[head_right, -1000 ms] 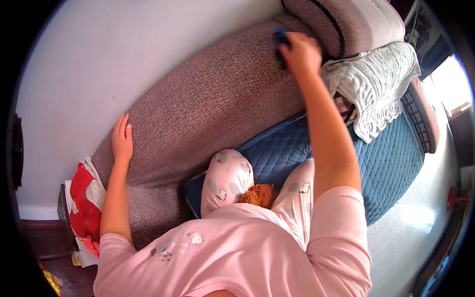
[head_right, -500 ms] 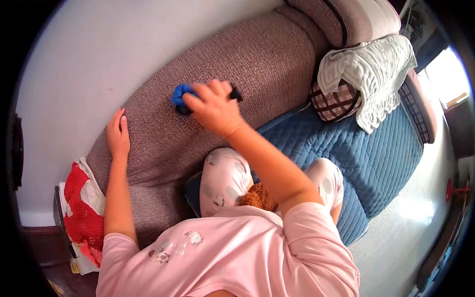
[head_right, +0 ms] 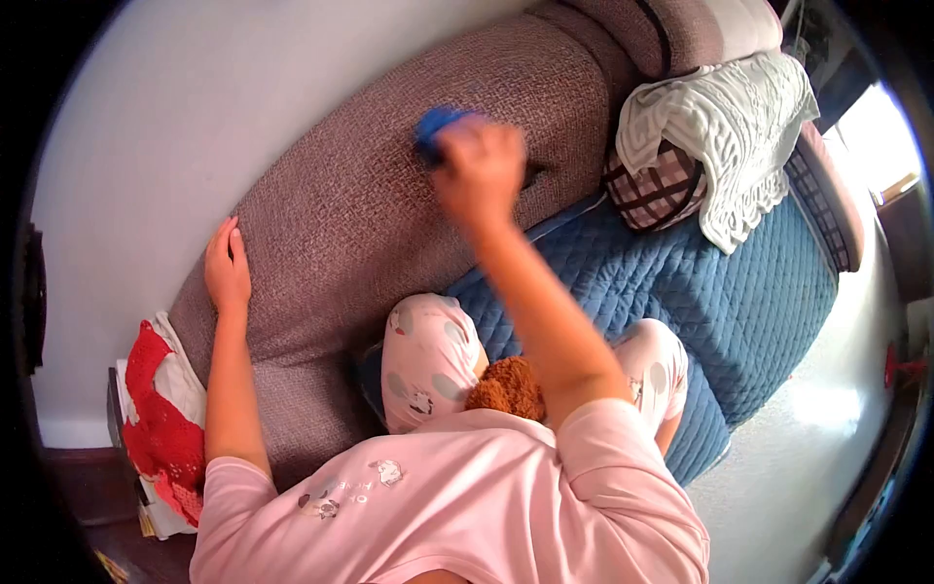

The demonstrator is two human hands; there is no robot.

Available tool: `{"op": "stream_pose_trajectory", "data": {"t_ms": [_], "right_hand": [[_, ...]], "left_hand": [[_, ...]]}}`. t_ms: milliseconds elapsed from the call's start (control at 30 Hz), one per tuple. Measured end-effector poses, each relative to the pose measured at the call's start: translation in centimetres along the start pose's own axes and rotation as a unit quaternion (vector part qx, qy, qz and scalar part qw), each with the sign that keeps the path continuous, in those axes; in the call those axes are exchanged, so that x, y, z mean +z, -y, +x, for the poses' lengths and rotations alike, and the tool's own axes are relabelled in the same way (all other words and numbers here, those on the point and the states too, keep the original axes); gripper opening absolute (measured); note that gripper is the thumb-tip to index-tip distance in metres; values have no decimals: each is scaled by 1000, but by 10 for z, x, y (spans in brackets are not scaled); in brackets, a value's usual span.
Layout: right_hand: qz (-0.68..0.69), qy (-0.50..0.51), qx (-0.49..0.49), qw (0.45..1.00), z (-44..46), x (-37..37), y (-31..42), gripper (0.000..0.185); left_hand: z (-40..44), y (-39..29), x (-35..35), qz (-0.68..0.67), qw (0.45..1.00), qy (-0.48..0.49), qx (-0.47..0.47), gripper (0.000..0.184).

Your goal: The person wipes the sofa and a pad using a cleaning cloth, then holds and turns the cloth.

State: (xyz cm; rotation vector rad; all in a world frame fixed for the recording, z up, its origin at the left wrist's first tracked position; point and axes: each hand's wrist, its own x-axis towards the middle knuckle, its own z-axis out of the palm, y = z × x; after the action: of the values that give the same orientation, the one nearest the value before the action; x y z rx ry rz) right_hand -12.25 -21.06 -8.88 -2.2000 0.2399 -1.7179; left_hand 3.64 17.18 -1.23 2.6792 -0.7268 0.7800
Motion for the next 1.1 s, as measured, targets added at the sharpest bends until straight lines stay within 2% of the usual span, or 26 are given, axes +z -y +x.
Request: {"op": "stream_pose_trajectory", "data": {"t_ms": [100, 133, 200, 233, 300, 433, 533, 567, 633, 700, 733, 767, 800, 833, 900, 933, 1033, 1100], "right_hand": [[96, 54, -9, 994, -38, 5, 76, 46], [94, 47, 0, 995, -38, 5, 74, 46], [110, 60, -68, 990, -40, 3, 67, 41], [89, 54, -78, 992, -37, 1, 52, 35], [45, 25, -64, 997, -25, -2, 15, 36], [-53, -41, 34, 997, 13, -16, -71, 48], [-89, -76, 49, 992, 29, -13, -98, 51], [-91, -83, 54, 991, 26, -12, -94, 51], [-91, -135, 129, 978, 27, -7, -77, 49], [-34, -117, 161, 979, 20, -6, -35, 39], [-21, -101, 93, 990, 8, 1, -18, 35], [14, -45, 72, 996, -8, 4, 11, 33], [63, -24, 46, 997, -26, 6, 37, 34], [109, -3, 15, 994, -39, 6, 57, 35], [129, 11, 11, 992, -56, 2, 77, 40], [123, -7, 7, 992, -61, 6, 68, 43], [49, -53, 56, 996, -47, 3, 38, 32], [5, -83, 110, 990, -28, -1, 1, 28]], "left_hand": [[-3, 3, -1, -3, 1000, 9, 2, 36], [-2, 5, -1, -7, 1000, 13, 0, 36], [-2, 12, 0, -16, 999, 19, 21, 36], [-3, 13, -2, -26, 999, 20, 29, 36], [-4, 13, -3, -26, 999, 26, 32, 36], [-1, 12, -2, -16, 999, 27, 24, 35], [-1, 10, -3, -6, 999, 31, 25, 35], [0, 9, -3, -7, 999, 26, 25, 35], [-1, 9, -4, -9, 999, 22, 29, 35], [0, 6, -3, -12, 999, 19, 45, 34], [1, 4, -4, 15, 999, 36, 18, 35], [4, 0, -5, 44, 998, 54, -7, 35], [9, -8, -4, 133, 988, 79, -17, 37], [20, -28, 1, 132, 989, 73, 3, 37], [34, -83, 11, -14, 993, 6, 114, 41], [42, -120, 12, -26, 982, 17, 186, 42], [85, -206, 31, -49, 918, 19, 392, 45], [113, -236, 56, -59, 899, 33, 432, 48]]}}
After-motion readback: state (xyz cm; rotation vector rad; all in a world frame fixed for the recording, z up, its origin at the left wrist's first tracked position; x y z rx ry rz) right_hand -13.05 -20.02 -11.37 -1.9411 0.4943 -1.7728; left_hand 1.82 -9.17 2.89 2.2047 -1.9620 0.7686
